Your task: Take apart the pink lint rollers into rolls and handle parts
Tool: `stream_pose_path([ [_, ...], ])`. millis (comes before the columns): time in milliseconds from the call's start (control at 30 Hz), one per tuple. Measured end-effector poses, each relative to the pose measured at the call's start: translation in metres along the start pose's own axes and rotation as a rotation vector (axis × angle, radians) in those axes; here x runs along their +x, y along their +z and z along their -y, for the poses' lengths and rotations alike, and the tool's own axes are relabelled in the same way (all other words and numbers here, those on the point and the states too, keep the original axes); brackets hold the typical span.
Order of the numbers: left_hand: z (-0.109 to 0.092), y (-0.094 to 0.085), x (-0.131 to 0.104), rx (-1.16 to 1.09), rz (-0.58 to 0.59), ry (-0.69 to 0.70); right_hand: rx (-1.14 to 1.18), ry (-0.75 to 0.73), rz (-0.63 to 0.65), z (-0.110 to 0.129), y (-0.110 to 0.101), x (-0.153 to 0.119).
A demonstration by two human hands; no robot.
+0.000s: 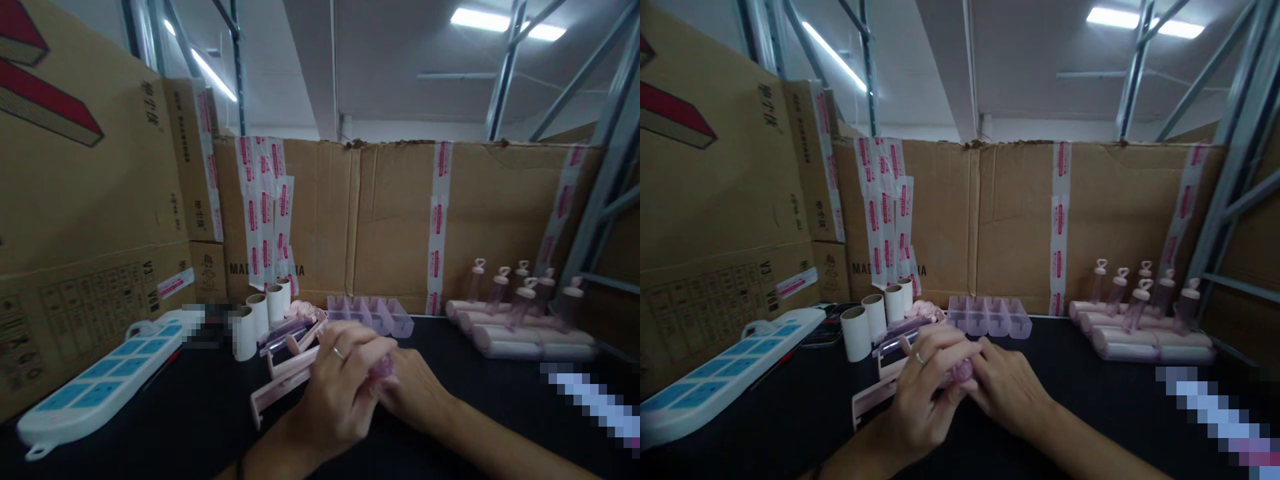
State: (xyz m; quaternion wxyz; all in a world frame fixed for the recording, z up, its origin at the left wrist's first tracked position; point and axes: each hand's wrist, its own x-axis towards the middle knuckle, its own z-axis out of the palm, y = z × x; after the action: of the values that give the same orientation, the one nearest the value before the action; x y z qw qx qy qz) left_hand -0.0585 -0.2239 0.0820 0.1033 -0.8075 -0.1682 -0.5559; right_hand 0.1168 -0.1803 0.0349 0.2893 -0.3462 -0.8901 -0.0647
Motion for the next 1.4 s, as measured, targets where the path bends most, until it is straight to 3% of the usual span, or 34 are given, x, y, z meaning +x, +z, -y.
stream_pose_path([
  [133, 0.016, -0.002, 0.006, -0.123, -0.205, -0.296, -0.005, 0.099, 0.087, -0.033, -0.016, -0.009],
  [333, 0.039, 0.002, 0.016, -0.528, -0.402, -0.846, 0.052, 0.149, 0.260, -0.067, -0.018, -0.029],
  [433, 0.046, 0.007, 0.017, -0.629, -0.401, -0.978, 0.081, 0.112, 0.262, -0.071, -0.017, -0.031],
  [567, 0.050, 0.013, 0.013, -0.666, -0.308, -1.083, 0.108, 0.087, 0.216, -0.073, -0.015, -0.032],
  [667, 0.051, 0.016, 0.011, -0.652, -0.246, -1.081, 0.174, 0.124, 0.145, -0.076, -0.013, -0.033],
  [733, 0.051, 0.018, 0.011, -0.628, -0.226, -1.076, 0.284, 0.179, 0.025, -0.080, -0.014, -0.032],
  [867, 0.050, 0.024, 0.010, -0.617, -0.164, -1.069, 0.831, 0.354, -0.268, -0.084, -0.025, -0.026],
  [1000, 0.047, 0.032, 0.004, -0.607, -0.069, -1.027, 1.365, 0.398, -0.225, -0.073, -0.036, -0.023],
  [1133, 0.051, 0.035, -0.002, -0.608, 0.051, -0.951, 1.455, 0.444, -0.186, -0.061, -0.036, -0.022],
  [1267, 0.057, 0.031, -0.003, -0.244, 0.265, -0.762, 1.430, 0.501, -0.235, -0.058, -0.030, -0.024],
  [1400, 0.037, 0.033, 0.005, 0.324, 0.505, -0.411, 1.349, 0.536, -0.263, -0.048, -0.027, -0.027],
])
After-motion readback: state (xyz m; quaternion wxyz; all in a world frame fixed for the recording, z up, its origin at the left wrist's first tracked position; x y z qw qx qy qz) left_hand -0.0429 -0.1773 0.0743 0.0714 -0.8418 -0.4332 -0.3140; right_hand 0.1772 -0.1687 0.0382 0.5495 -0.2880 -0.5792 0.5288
